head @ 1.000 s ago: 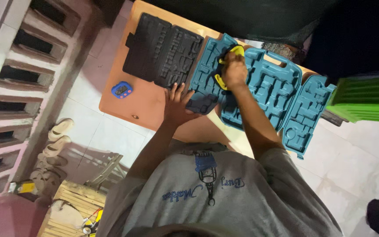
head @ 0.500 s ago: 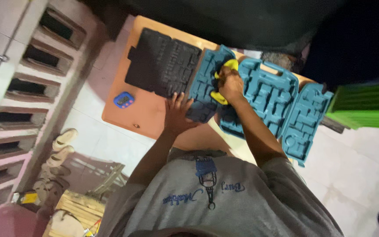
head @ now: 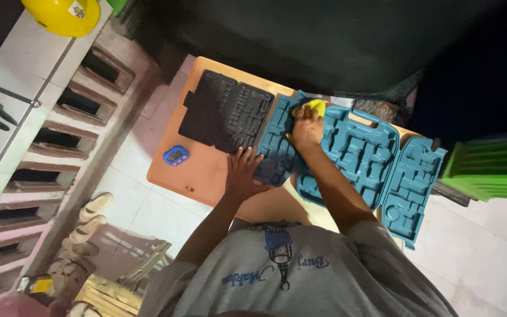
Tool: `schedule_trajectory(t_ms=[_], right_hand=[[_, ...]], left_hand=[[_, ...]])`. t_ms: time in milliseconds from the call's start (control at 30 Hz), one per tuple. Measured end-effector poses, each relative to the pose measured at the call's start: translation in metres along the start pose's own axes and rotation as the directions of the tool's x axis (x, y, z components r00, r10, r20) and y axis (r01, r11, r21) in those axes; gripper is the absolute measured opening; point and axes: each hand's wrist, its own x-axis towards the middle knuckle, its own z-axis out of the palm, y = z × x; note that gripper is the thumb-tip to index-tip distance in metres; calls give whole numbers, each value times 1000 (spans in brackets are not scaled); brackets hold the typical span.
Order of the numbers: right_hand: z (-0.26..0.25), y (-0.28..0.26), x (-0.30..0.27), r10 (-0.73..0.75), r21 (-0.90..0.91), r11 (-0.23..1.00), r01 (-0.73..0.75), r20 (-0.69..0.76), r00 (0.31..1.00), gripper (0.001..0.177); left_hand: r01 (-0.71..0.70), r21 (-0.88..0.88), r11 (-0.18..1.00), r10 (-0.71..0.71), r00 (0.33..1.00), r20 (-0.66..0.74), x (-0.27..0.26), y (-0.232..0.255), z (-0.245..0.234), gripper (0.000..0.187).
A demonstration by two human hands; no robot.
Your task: The person wipes down various blue and black tool cases and the tools contained within them using a yellow cloth.
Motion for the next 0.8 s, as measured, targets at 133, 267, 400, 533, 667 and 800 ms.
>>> schedule_trajectory(t_ms=[133,267,400,533,667,800], right_hand=[[-15,0,-5,47,95,993,-66,188,981,17],[-35,11,15,193,270,926,-262,258,947,23],[-28,11,44,22,161,986,-39,107,994,20],[-30,-1,53,116,194,971,-141,131,985,28],[-37,-2,44,81,42,995,-86,110,991,29],[-23,-6,28,70,-130,990,-61,61,996,30]], left_hand=[[8,3,1000,-8,1000,13,0,1,1,105],[2,-8,1000,-2,999,37,0,-2,2,107],[-8,-23,1000,8,1000,-15,-4,-3,7,108],[-26,-5,1000,26,999,-29,-1,-6,8,108],[-55,-38,998,50,991,-127,-6,-5,11,106],[-2,-11,1000,2,1000,-6,-3,-5,5,104]])
